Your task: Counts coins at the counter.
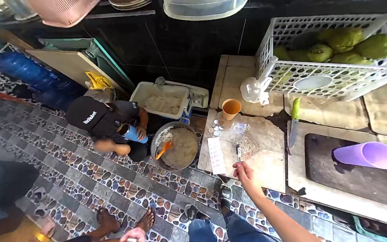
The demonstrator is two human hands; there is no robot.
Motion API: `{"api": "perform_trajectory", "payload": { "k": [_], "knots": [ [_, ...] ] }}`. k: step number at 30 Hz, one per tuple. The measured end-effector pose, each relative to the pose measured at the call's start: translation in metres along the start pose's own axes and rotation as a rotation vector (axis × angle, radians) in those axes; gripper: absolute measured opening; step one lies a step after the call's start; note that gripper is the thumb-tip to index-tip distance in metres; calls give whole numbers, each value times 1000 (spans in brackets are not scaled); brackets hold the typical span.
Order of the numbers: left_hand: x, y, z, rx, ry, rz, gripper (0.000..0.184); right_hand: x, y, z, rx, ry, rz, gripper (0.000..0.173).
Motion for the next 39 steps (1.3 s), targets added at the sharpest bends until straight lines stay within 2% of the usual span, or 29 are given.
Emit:
{"api": "perform_trajectory", "payload": {
  "k": [2, 6, 9, 12, 17, 22, 26, 31, 34, 37, 39],
  "knots": [
    [10, -5, 44, 64, -63, -216, 39, -5, 9, 4, -38, -25, 77, 38],
    [15, -5, 133, 266, -222, -328, 33, -12, 16, 6, -100, -54, 134, 39],
    [14, 3, 187, 226, -438, -175, 40, -12, 18, 5, -199, -38, 210, 39],
    [6, 17, 219, 140, -651, -19, 41, -7, 21, 11, -345, -83, 302, 40],
    [2, 23, 217, 321, -548, -94, 34, 5, 34, 23, -510, -173, 365, 37],
    [3, 25, 200, 264, -456, -174, 35, 15, 52, 19, -655, 17, 545, 47],
    [-2, 31, 194, 258, -392, -99, 36, 14, 55, 17, -724, 89, 595, 54],
    [-11, 50, 198, 255, -394, 7, 35, 16, 53, 17, -722, 65, 568, 50],
    [-12, 57, 201, 260, -404, 5, 35, 16, 53, 16, -725, 80, 591, 51],
    [-11, 60, 202, 239, -431, 44, 46, 15, 50, 17, -681, 91, 611, 52],
    [-10, 62, 203, 236, -460, 102, 52, 13, 43, 26, -632, 42, 556, 49]
  ]
}}
Point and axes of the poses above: each hand's wrist, its own x-axis towards the middle knuckle, its own y-axis out of the palm, z = x × y, the point moved 7 cm from there along x, towards the middle knuckle, and after that the axes turned 15 degrees about -y, right-handed, at the moved point
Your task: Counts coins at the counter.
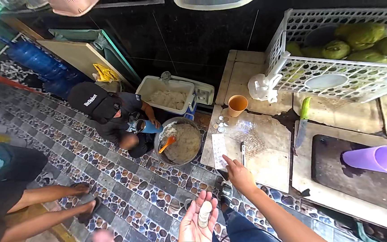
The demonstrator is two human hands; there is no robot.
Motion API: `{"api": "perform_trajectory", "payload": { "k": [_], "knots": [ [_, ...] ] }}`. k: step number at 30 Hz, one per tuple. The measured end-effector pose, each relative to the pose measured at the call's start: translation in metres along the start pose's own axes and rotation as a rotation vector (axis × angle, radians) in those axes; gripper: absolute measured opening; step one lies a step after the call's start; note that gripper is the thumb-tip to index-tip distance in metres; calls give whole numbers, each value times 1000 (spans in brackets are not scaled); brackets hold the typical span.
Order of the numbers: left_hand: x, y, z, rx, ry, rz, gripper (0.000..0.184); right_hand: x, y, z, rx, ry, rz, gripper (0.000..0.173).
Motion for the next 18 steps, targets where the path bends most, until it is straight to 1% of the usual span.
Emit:
{"api": "perform_trajectory", "payload": {
  "k": [3, 7, 9, 12, 13, 14, 16, 17, 18],
  "knots": [
    [-1, 0, 3, 23, -19, -3, 51, -21, -14, 10, 47, -62, -122, 41],
    [-1, -6, 13, 27, -40, -96, 48, -54, -20, 23, 27, -138, -170, 35],
    [0, -6, 20, 12, -58, -85, 48, -68, -21, 32, 73, -205, -191, 33],
    [-2, 1, 22, -21, -61, -45, 45, -82, -28, 51, 140, -297, -270, 32],
    [-4, 4, 22, -29, -47, -50, 42, -84, -29, 55, 138, -280, -251, 34],
    [-5, 8, 20, -33, -28, -57, 40, -82, -29, 56, 131, -228, -188, 38],
    [-5, 14, 17, -36, 9, -62, 39, -70, -24, 46, 121, -78, 7, 47],
    [-5, 16, 15, -39, 20, -49, 40, -65, -24, 41, 130, -39, 48, 50],
    [-5, 20, 12, -35, 28, -28, 40, -62, -29, 41, 152, -48, 23, 50]
  ]
}}
Point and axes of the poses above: each hand's wrist, its own x-axis towards the middle knuckle, its own y-axis out of the palm, z = x × y, the point moved 7 cm from there along x, towards the middle knuckle, and after that the axes turned 15 degrees about -y, right-handed, at the moved point
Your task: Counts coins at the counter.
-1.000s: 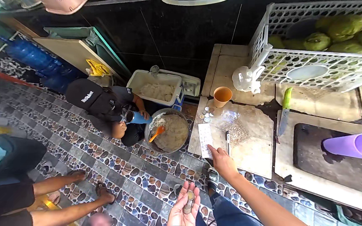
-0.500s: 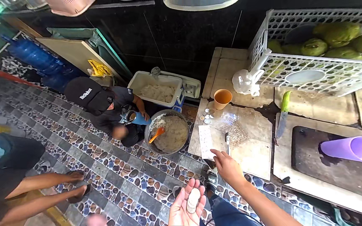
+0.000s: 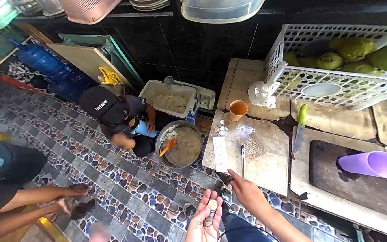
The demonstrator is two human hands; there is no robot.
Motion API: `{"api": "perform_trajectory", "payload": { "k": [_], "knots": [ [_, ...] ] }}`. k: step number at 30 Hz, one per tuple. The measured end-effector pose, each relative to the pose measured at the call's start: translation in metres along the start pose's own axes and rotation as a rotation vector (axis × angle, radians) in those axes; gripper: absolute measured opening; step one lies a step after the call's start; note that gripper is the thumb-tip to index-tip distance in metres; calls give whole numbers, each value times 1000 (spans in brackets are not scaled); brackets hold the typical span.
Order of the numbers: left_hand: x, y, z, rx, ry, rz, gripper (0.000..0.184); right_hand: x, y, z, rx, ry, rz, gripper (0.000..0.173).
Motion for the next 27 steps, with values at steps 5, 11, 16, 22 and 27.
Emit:
{"api": "perform_trajectory", "payload": {
  "k": [5, 11, 16, 22, 27],
  "knots": [
    [-20, 24, -10, 114, -11, 125, 45, -18, -37, 59, 195, -440, -288, 36],
    [-53, 66, -4, 173, -143, 505, 72, -51, -75, 133, 161, -812, -172, 32],
    [-68, 82, 0, 229, -187, 614, 73, -62, -97, 155, 67, -922, -123, 33],
    [-76, 90, -3, 202, -197, 697, 71, -63, -108, 163, 191, -917, -197, 21],
    [-72, 92, -7, 158, -179, 676, 75, -55, -113, 154, 840, -706, -170, 11]
  ]
}}
Point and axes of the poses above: each hand's wrist, its own x-axis towards the middle knuckle, its own y-axis out of the palm, z = x × y, the point moved 7 cm from there along x, towards the middle knuckle, and after that the axes turned 15 degrees about -y, right-handed, at the moved point
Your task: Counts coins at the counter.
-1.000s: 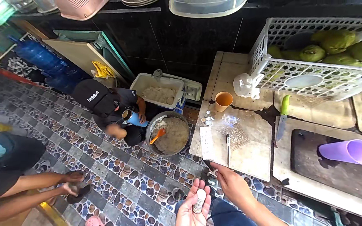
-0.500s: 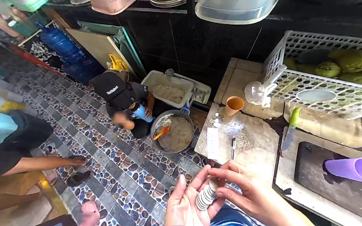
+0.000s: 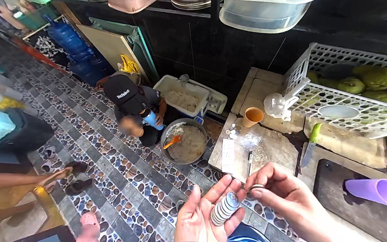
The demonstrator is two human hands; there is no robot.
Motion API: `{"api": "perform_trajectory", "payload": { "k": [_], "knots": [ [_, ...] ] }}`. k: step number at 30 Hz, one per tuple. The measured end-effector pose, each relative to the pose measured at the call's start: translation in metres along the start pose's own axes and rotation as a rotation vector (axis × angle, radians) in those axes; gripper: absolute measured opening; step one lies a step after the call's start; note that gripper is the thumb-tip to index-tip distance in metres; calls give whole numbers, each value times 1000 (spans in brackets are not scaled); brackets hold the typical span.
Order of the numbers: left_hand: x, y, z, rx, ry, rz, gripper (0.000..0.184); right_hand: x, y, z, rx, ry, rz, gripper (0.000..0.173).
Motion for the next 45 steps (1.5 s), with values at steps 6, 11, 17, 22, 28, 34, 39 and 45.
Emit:
{"api": "perform_trajectory", "payload": {
  "k": [6, 11, 17, 22, 28, 34, 39, 45],
  "knots": [
    [4, 4, 2, 1, -31, -14, 80, 9, 2, 12, -232, -28, 253, 20],
    [7, 8, 7, 35, -80, -59, 90, 16, 28, 28, -1008, -368, 679, 30],
    [9, 9, 7, 32, -86, -54, 87, 21, 46, 29, -1019, -424, 801, 25],
    [7, 13, 5, 12, -54, -25, 78, 25, 53, 19, -824, -369, 802, 28],
    [6, 7, -3, -25, 11, -53, 72, 37, 43, 22, -94, -218, 516, 25],
    [9, -1, -5, -84, 29, -68, 79, 30, 13, -13, 444, 428, 76, 25],
    [8, -3, -2, -86, 33, -97, 79, 24, 12, -15, 654, 601, 25, 44],
    [9, -2, 0, -94, 20, -138, 83, 33, 16, 4, -258, 77, 401, 23]
  ]
}}
Point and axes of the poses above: each hand's wrist, its own x-axis towards the middle knuckle, its own y-axis out of the palm, z = x × y, the point moved 7 cm from there along x, towards the middle knuckle, and after that the axes turned 15 degrees about -y, right-handed, at the moved point
